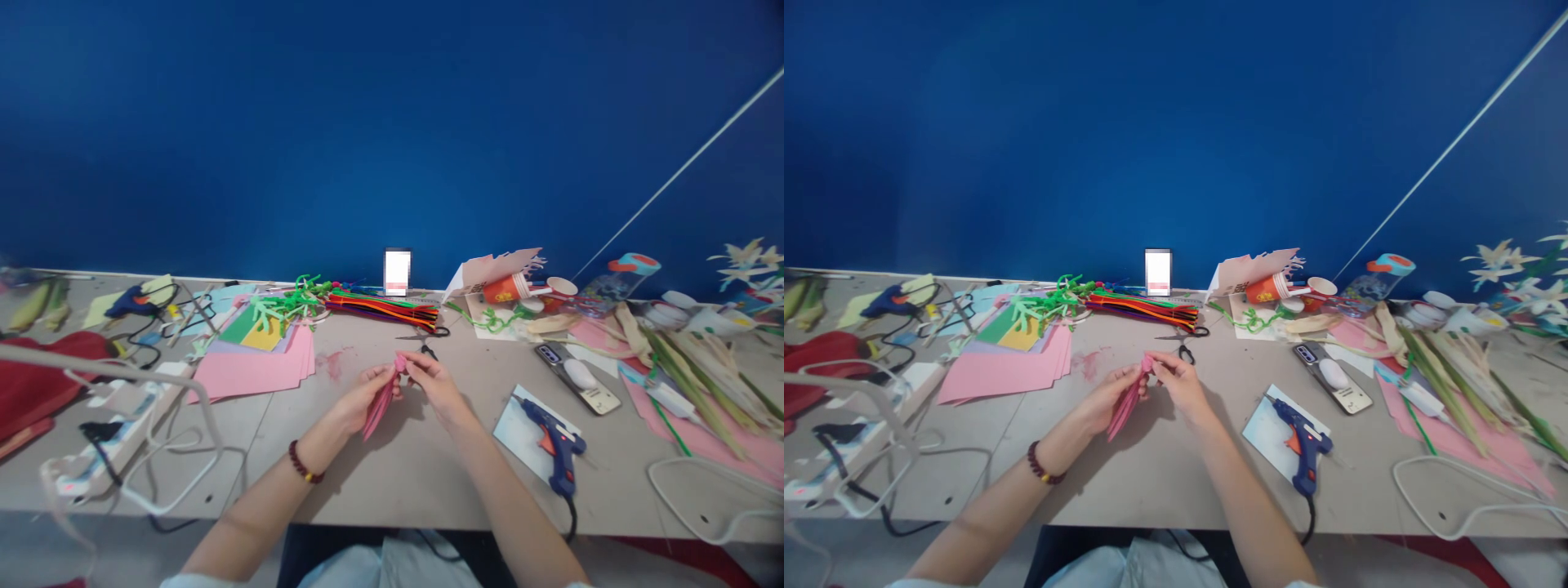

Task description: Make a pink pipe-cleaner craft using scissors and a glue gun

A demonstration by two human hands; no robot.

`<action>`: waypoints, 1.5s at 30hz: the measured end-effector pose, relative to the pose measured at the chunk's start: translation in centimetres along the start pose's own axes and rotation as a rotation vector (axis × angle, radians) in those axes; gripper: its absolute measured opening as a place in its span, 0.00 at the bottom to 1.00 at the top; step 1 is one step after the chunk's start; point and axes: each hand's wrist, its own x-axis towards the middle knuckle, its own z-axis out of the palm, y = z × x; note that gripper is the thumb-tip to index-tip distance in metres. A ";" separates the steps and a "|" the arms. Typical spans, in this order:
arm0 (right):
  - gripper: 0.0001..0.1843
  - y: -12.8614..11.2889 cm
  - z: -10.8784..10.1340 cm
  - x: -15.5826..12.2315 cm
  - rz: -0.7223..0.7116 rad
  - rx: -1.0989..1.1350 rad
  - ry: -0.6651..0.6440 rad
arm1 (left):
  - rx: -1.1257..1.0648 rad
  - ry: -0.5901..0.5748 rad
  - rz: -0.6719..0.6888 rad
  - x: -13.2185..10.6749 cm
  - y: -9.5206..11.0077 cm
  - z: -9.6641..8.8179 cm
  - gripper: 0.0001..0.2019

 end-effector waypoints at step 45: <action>0.15 -0.5 0.1 -0.1 0.083 0.228 -0.050 | 1.013 0.220 0.955 -1.0 1.2 -0.3 0.05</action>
